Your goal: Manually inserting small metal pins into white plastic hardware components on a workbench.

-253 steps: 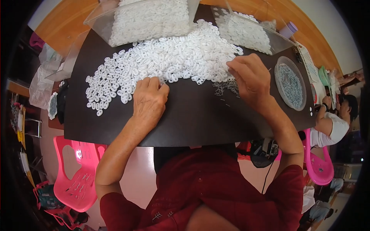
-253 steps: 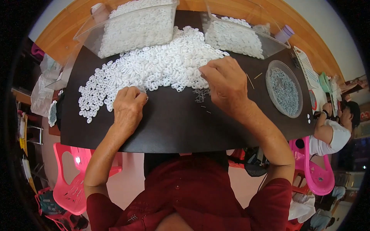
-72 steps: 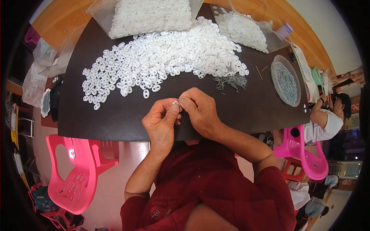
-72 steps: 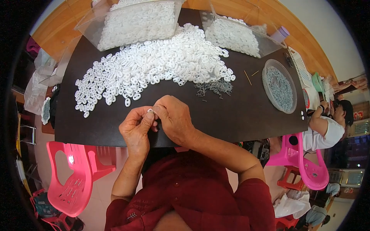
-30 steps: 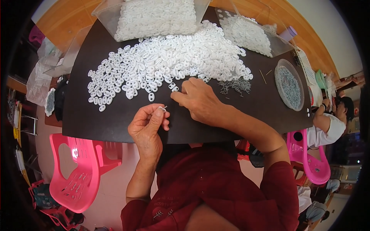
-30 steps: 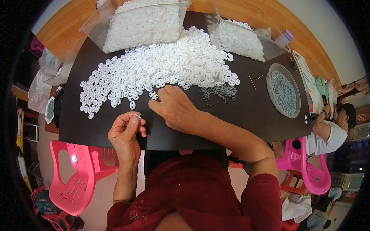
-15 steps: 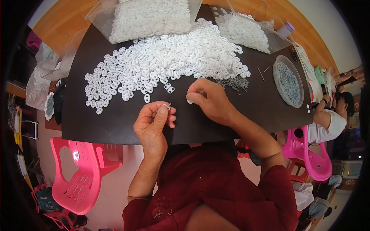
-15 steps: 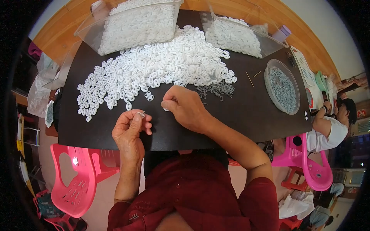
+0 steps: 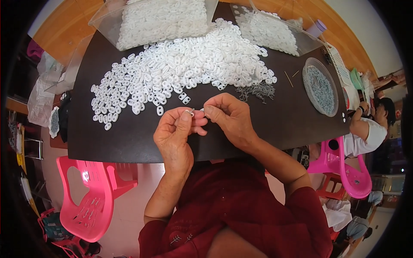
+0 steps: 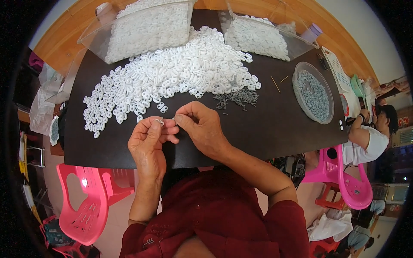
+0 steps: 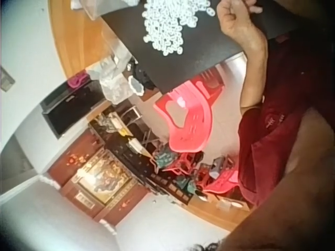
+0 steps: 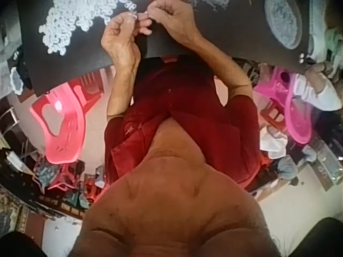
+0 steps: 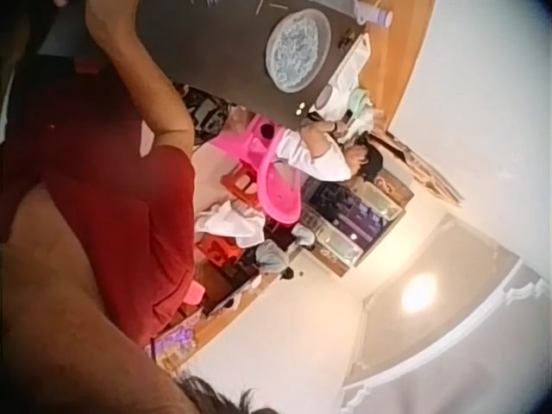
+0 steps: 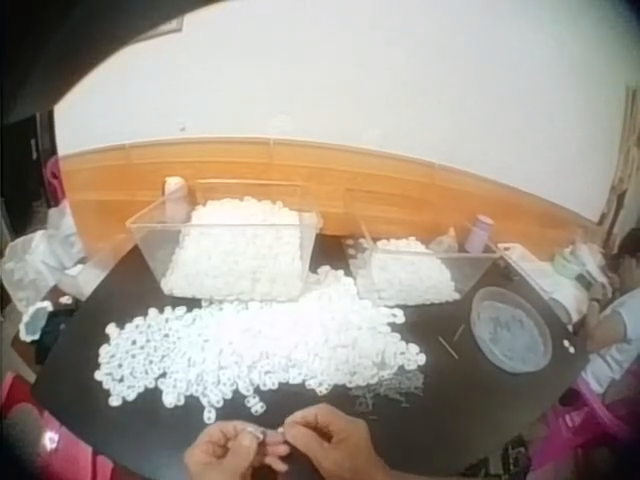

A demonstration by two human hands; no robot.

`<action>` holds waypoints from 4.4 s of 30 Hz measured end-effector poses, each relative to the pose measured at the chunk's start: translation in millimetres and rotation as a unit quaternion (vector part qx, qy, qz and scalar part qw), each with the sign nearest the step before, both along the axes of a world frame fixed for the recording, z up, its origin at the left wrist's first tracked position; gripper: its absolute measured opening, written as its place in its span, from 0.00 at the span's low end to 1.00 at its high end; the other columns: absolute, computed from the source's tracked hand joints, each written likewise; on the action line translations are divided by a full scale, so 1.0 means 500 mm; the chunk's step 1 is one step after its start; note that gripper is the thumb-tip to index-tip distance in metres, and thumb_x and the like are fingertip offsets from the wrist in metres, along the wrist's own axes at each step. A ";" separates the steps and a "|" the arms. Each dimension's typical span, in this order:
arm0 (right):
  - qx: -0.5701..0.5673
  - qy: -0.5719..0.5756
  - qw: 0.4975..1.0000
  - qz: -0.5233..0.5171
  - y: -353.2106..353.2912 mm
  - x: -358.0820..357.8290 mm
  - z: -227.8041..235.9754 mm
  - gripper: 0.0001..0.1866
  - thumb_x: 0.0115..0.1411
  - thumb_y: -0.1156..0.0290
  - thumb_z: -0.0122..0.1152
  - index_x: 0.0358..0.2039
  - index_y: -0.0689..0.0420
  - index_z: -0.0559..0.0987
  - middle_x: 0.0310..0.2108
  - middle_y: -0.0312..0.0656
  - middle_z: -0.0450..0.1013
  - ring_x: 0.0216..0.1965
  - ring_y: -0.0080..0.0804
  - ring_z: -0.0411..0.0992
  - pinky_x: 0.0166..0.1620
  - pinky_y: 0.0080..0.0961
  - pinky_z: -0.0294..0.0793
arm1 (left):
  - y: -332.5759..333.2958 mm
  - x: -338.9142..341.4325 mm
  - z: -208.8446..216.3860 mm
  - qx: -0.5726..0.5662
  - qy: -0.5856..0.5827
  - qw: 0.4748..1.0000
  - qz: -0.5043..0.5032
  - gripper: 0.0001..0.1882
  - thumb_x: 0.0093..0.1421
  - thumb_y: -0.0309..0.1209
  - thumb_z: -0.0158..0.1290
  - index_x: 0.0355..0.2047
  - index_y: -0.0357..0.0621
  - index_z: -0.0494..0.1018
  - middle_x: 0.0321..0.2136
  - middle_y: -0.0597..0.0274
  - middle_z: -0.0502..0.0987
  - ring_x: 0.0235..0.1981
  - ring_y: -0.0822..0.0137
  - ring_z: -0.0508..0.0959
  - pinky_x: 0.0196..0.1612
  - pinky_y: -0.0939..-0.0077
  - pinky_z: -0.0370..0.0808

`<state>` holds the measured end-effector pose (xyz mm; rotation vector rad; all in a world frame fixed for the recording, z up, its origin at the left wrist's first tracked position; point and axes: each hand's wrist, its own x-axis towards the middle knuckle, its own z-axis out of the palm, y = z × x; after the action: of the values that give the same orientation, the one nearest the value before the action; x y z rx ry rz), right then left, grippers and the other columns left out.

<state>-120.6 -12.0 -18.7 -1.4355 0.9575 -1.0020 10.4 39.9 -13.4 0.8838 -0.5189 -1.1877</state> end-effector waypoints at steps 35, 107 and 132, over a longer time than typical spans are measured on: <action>0.156 -0.093 0.982 -0.055 0.007 0.016 0.028 0.08 0.55 0.71 0.61 0.33 0.62 0.78 0.25 0.39 0.75 0.24 0.17 0.70 0.28 0.13 0.66 | 0.016 -0.001 -0.004 0.043 -0.049 0.998 -0.007 0.07 0.57 0.22 0.53 0.36 0.32 0.71 0.24 0.54 0.77 0.19 0.72 0.75 0.19 0.83 0.70; -0.079 -0.017 0.993 0.092 0.019 0.007 0.026 0.13 0.54 0.81 0.59 0.41 0.62 0.76 0.31 0.36 0.70 0.30 0.19 0.69 0.33 0.16 0.70 | 0.027 -0.018 -0.025 -0.043 -0.099 0.993 0.043 0.13 0.61 0.22 0.49 0.46 0.30 0.70 0.31 0.61 0.75 0.27 0.77 0.72 0.31 0.85 0.72; -0.158 0.091 0.979 0.090 0.010 0.015 0.026 0.13 0.51 0.79 0.63 0.38 0.62 0.76 0.29 0.35 0.70 0.27 0.17 0.67 0.29 0.16 0.67 | 0.025 -0.017 -0.024 -0.017 -0.074 0.993 0.093 0.13 0.60 0.20 0.49 0.46 0.30 0.71 0.30 0.61 0.76 0.28 0.76 0.74 0.34 0.84 0.72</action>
<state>-113.0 -7.2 -5.6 -1.8714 0.8045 -0.9284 1.8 52.6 -25.5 0.9744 -0.5617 -0.9473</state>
